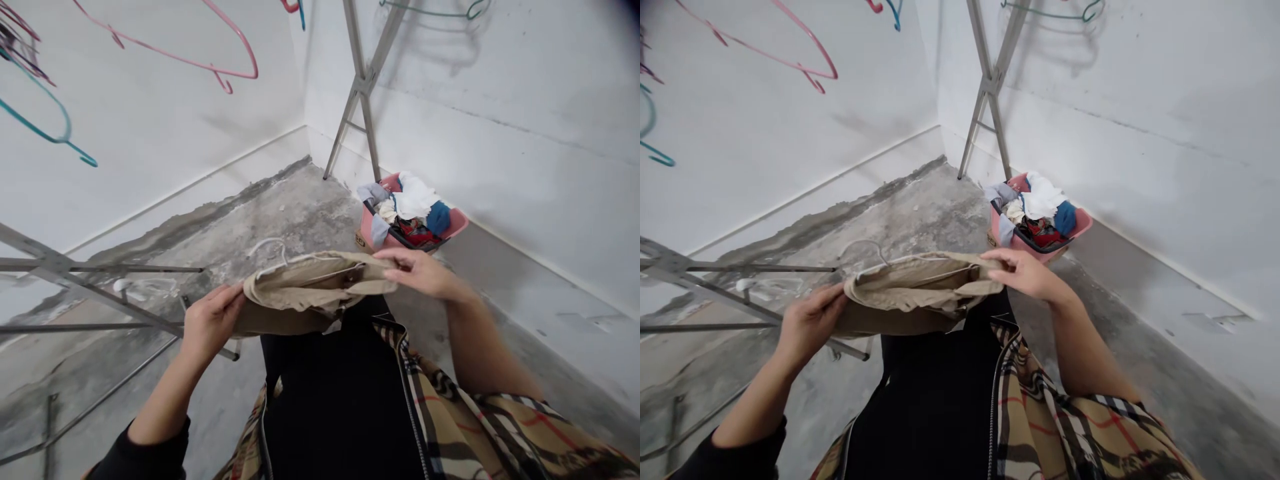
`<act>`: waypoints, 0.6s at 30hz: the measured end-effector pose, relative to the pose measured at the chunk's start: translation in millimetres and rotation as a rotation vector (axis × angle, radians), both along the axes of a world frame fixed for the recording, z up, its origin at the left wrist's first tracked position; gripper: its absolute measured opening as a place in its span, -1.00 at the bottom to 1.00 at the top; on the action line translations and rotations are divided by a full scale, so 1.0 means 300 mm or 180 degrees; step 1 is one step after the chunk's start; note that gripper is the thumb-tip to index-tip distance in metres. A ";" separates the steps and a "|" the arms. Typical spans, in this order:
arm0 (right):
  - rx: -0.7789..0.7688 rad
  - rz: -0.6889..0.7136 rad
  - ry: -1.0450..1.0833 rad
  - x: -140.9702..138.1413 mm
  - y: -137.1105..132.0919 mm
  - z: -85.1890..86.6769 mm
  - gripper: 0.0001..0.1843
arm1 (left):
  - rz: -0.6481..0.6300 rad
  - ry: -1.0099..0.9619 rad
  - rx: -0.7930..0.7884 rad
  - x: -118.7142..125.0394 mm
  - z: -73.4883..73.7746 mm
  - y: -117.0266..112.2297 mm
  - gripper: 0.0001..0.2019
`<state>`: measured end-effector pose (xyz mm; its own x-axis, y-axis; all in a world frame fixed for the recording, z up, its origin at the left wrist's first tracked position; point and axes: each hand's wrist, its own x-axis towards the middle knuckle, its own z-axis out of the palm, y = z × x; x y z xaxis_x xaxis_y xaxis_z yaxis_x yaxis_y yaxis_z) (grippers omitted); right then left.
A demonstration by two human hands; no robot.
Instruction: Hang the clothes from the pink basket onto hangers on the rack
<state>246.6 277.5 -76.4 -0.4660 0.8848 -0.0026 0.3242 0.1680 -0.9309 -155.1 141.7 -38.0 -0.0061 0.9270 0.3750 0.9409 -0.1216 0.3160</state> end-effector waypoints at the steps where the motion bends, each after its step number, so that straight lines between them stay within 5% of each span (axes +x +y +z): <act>1: 0.0139 0.0175 -0.0277 0.020 0.000 0.017 -0.55 | 0.0088 -0.0018 0.0130 -0.008 -0.003 0.004 -0.69; 5: 0.1368 -0.0458 -0.0662 0.016 0.010 0.092 -0.51 | -0.0173 -0.0112 0.0376 -0.011 0.024 0.029 -0.74; 7: 0.1701 -0.0070 -0.0729 -0.028 0.012 0.131 -0.54 | -0.0431 -0.0176 0.0414 -0.002 0.050 0.049 -0.75; 12: 0.0759 0.1571 -0.0700 -0.128 -0.002 0.201 -0.54 | -0.0283 -0.0293 0.0645 0.011 0.086 0.117 -0.73; 18: 0.0553 0.1429 -0.0356 -0.171 0.004 0.208 -0.54 | 0.0300 -0.0385 0.0954 0.003 0.057 0.178 -0.69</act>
